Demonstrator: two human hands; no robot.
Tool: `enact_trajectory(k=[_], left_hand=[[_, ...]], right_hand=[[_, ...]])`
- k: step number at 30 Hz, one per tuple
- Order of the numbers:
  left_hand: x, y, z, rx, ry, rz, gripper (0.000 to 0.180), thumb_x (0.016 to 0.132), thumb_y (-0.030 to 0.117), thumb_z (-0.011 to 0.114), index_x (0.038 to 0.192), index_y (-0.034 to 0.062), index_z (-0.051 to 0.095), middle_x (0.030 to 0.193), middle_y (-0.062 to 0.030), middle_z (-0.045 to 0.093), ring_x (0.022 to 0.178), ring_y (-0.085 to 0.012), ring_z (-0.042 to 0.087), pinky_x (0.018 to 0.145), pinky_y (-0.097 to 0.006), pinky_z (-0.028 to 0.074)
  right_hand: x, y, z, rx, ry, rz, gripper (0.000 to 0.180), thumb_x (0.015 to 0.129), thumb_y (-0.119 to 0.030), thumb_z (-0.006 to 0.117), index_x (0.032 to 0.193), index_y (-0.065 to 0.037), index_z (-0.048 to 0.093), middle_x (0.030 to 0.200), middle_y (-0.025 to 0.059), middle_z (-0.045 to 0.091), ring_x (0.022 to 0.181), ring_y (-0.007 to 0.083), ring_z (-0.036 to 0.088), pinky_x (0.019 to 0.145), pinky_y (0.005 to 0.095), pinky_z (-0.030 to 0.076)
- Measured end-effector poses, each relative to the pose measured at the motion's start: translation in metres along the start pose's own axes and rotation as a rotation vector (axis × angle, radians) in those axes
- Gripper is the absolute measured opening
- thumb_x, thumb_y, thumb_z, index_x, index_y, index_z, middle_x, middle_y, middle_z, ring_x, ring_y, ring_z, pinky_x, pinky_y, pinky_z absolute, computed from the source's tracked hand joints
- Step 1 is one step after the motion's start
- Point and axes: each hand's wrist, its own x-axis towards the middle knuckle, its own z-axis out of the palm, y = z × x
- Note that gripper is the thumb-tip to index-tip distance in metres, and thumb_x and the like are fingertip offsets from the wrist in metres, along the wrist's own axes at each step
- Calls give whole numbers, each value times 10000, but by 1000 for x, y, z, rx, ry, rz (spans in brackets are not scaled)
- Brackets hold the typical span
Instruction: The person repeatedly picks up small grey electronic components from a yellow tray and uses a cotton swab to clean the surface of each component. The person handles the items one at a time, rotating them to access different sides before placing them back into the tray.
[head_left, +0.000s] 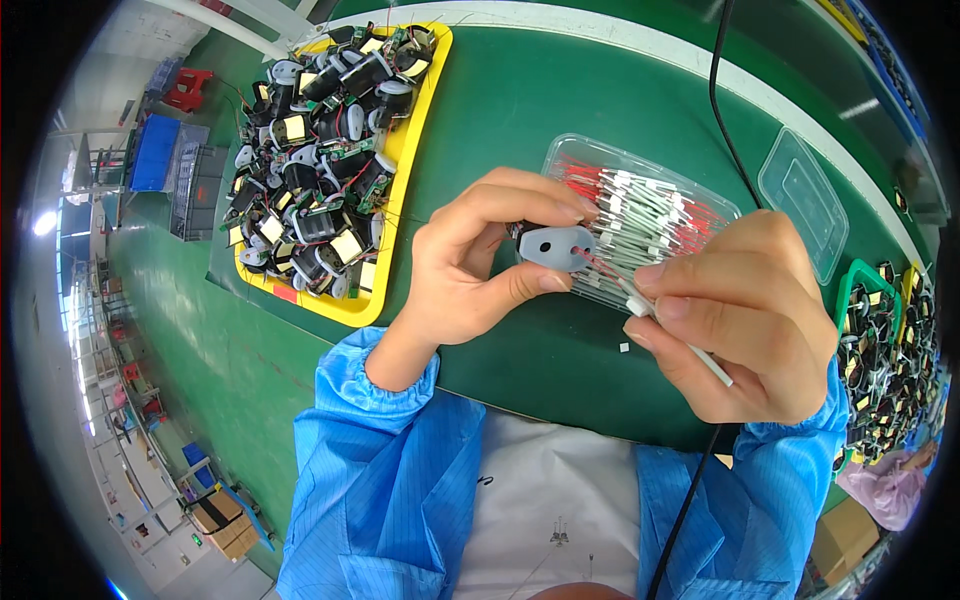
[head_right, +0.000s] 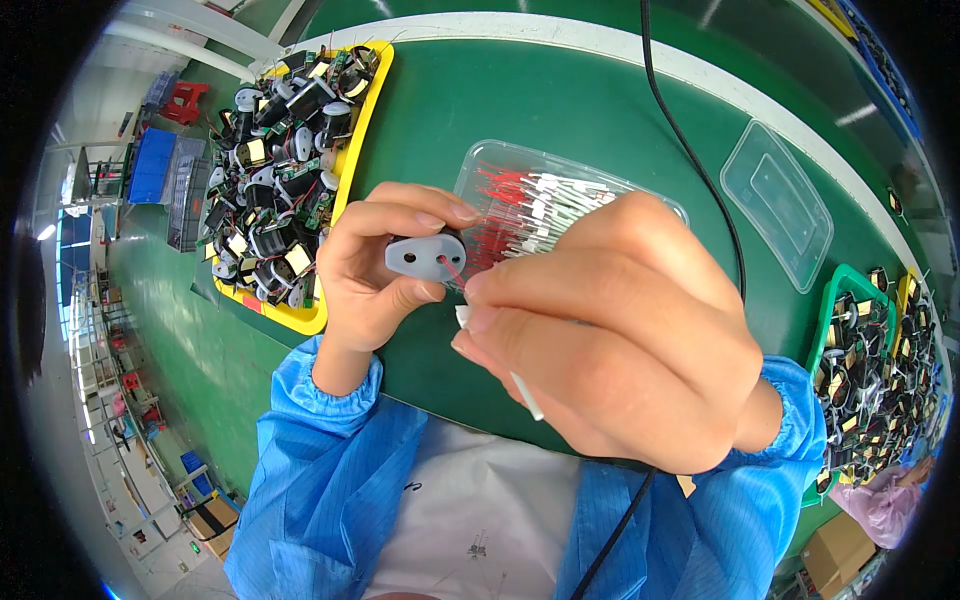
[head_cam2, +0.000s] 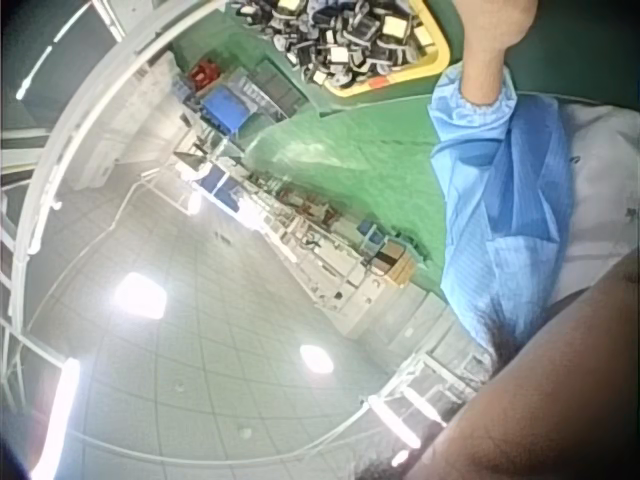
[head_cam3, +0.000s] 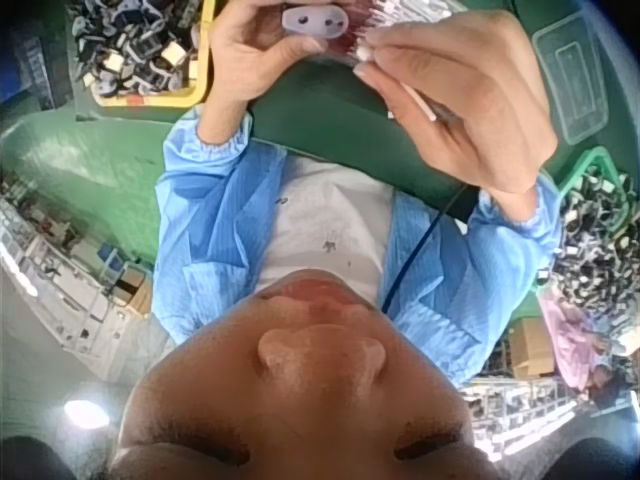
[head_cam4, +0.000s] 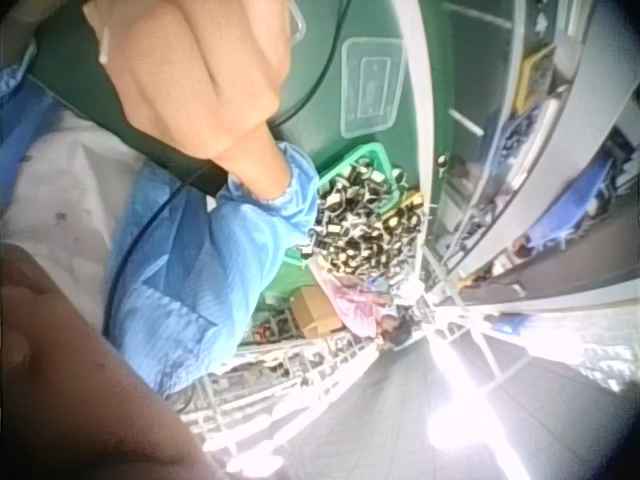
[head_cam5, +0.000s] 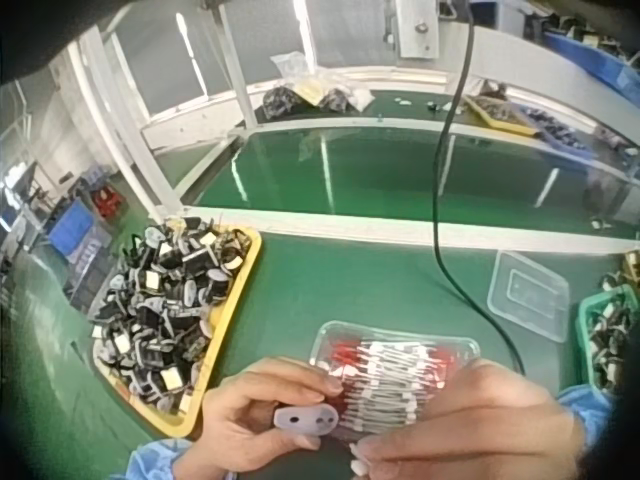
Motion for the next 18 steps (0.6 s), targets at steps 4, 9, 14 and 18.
enact_trajectory(k=[4,9,14,18], left_hand=[[0,0,-1,3,-3,5,399,767,184,757,1053,14,537,1053,-197,595,1010,-317,587,869,-428,486],[0,0,0,-3,-5,4,397,770,185,755,1055,16,537,1057,-197,594,1011,-317,587,869,-427,485],[-1,0,-1,9,-13,9,397,773,187,753,1061,17,540,1061,-196,594,1013,-317,587,868,-423,483],[0,-1,-2,12,-22,16,396,779,195,749,1063,17,540,1058,-195,595,1013,-316,587,867,-423,482]], right_hand=[[-1,1,0,-7,-6,-10,364,632,17,782,926,-51,577,887,130,665,682,217,564,567,313,409],[1,1,0,6,-25,-1,347,644,11,778,921,-46,576,863,130,666,682,216,567,571,312,409],[2,4,-2,52,-26,25,308,675,-3,766,907,-44,569,851,134,668,674,209,553,580,309,406],[3,4,-3,62,-39,48,297,691,-6,756,915,-42,563,844,141,668,659,200,529,586,308,406]])
